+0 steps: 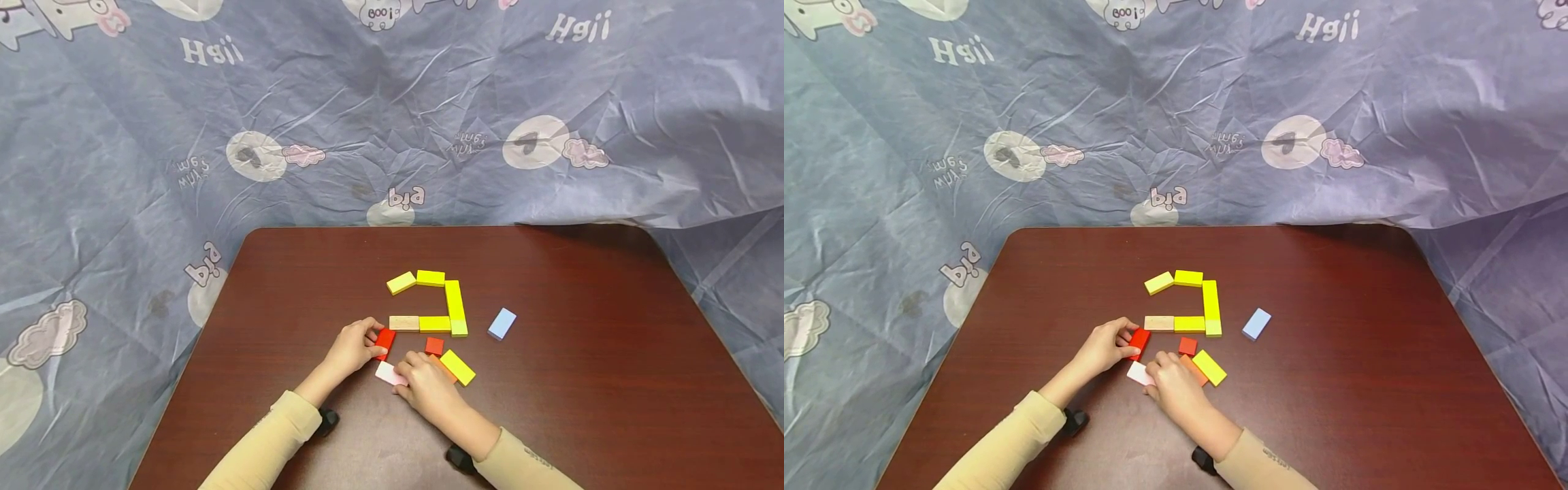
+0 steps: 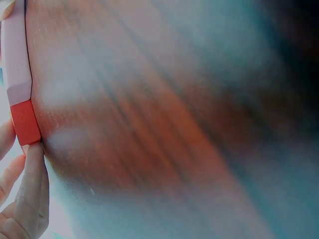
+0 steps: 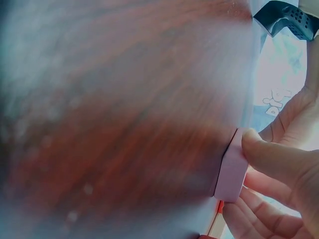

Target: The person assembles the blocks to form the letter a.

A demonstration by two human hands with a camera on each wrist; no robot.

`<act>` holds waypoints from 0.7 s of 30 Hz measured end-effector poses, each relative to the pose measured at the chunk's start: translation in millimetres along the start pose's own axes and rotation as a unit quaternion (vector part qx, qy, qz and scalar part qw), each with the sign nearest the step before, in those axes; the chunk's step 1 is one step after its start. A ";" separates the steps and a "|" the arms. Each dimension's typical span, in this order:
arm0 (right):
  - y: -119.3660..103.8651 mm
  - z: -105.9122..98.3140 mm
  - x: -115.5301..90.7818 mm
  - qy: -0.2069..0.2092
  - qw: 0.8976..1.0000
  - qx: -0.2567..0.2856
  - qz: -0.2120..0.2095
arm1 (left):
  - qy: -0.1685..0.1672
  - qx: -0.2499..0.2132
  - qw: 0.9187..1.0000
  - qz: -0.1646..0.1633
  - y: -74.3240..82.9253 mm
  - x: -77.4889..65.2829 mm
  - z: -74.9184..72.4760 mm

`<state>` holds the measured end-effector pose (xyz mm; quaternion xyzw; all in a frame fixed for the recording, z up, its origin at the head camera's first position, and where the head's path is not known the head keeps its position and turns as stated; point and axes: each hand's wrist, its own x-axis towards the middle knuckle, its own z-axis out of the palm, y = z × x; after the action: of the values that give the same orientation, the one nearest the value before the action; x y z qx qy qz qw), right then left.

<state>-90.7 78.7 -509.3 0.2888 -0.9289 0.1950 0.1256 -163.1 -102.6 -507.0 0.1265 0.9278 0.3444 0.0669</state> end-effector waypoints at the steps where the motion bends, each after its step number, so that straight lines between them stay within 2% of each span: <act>1: -0.3 0.4 0.2 -0.002 1.000 0.002 0.002 | 0.000 -0.001 1.000 0.001 -0.1 0.0 -0.1; 10: -0.2 -1.8 0.9 -0.010 1.000 0.009 0.016 | -0.002 -0.006 1.000 0.006 -1.3 0.3 -0.9; 14: 7.7 -10.8 0.8 0.006 0.998 0.025 0.057 | -0.002 -0.005 1.000 0.006 -1.2 0.2 -0.7; 21: 36.2 -33.5 -8.9 0.030 0.992 0.011 0.118 | -0.005 -0.005 1.000 -0.001 -0.4 0.6 -1.7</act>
<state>-100.7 125.1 -492.9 0.1725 -0.9501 0.2272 0.1264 -164.2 -103.7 -506.0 0.1274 0.9258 0.3485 0.0725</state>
